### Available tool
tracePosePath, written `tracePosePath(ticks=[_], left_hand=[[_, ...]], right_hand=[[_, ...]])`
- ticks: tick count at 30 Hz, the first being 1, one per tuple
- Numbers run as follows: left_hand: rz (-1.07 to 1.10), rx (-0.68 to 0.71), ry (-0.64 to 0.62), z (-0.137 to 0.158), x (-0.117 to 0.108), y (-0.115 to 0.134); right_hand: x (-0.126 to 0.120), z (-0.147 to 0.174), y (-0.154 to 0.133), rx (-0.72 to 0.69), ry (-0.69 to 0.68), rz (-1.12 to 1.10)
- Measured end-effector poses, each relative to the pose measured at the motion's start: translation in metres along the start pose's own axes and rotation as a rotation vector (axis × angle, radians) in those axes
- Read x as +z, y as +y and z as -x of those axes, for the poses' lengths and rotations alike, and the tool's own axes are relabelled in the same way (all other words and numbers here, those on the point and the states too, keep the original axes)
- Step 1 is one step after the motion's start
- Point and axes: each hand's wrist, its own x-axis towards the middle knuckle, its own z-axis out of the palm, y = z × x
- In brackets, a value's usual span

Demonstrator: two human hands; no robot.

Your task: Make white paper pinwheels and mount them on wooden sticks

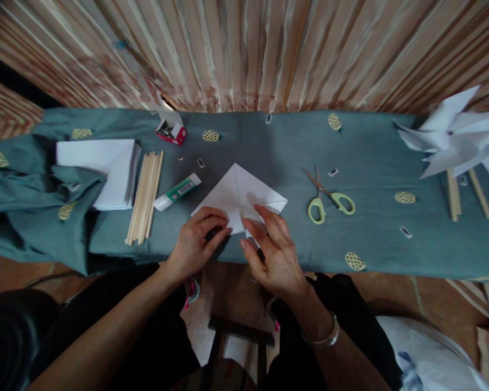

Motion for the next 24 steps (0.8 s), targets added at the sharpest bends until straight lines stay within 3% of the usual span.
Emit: tracePosePath(ticks=[11,24], left_hand=[[-0.108,-0.007,-0.057,-0.008,0.001,0.003],[-0.121,-0.018,-0.048,-0.011,0.002,0.001]], right_hand=[[0.005,0.0,-0.002,-0.065,0.0,0.058],[0.007,-0.001,-0.002,-0.047,-0.008,0.054]])
